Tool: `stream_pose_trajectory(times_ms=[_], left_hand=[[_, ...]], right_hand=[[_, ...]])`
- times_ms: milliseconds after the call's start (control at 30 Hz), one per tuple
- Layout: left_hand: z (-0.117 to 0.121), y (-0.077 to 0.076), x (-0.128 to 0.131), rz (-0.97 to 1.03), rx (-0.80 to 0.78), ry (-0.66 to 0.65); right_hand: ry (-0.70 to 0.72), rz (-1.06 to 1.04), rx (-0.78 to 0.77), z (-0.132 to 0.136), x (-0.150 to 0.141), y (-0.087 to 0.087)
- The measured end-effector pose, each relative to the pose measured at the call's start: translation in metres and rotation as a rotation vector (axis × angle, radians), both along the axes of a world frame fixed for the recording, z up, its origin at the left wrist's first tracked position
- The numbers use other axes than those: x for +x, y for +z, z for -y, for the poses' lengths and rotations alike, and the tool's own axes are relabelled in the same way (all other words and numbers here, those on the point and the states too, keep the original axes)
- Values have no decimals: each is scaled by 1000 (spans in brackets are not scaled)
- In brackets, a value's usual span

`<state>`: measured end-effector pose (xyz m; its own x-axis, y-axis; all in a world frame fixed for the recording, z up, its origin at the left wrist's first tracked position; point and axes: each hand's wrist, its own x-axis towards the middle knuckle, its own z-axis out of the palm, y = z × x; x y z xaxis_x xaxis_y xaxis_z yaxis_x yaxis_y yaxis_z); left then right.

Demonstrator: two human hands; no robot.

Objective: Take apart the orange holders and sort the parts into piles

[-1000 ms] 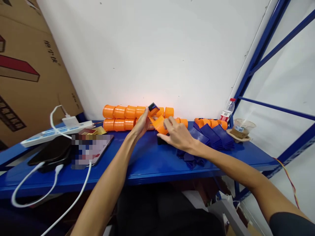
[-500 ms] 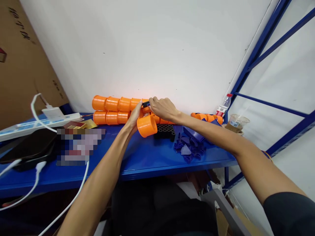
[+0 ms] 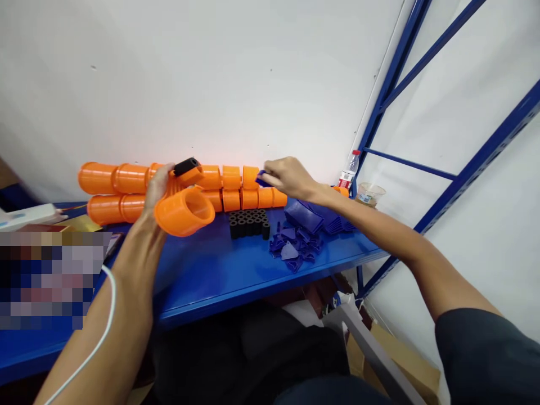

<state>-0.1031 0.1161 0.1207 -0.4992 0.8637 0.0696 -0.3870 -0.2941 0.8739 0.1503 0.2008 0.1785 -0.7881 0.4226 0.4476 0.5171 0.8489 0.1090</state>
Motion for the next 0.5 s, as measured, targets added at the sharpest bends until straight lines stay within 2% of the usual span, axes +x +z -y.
stream_pose_trajectory(times_ms=[67,167,267,400,500], left_hand=[[-1,-1,3,40,12,-15],[-5,-5,10,60,4,-78],[-8,-8,14,49,-26,-85],[-8,-8,16,50,-72,-46],[-7,-6,17,76,-69,-59]], right_hand=[[-67,-227,-135,13,36,-15],[-99,-421,-355,39,84,-50],[-137,-531,-463,60,112,-86],[-173,-582,-465,75,123,-119],[-170,-586,-322,77,125,-135]])
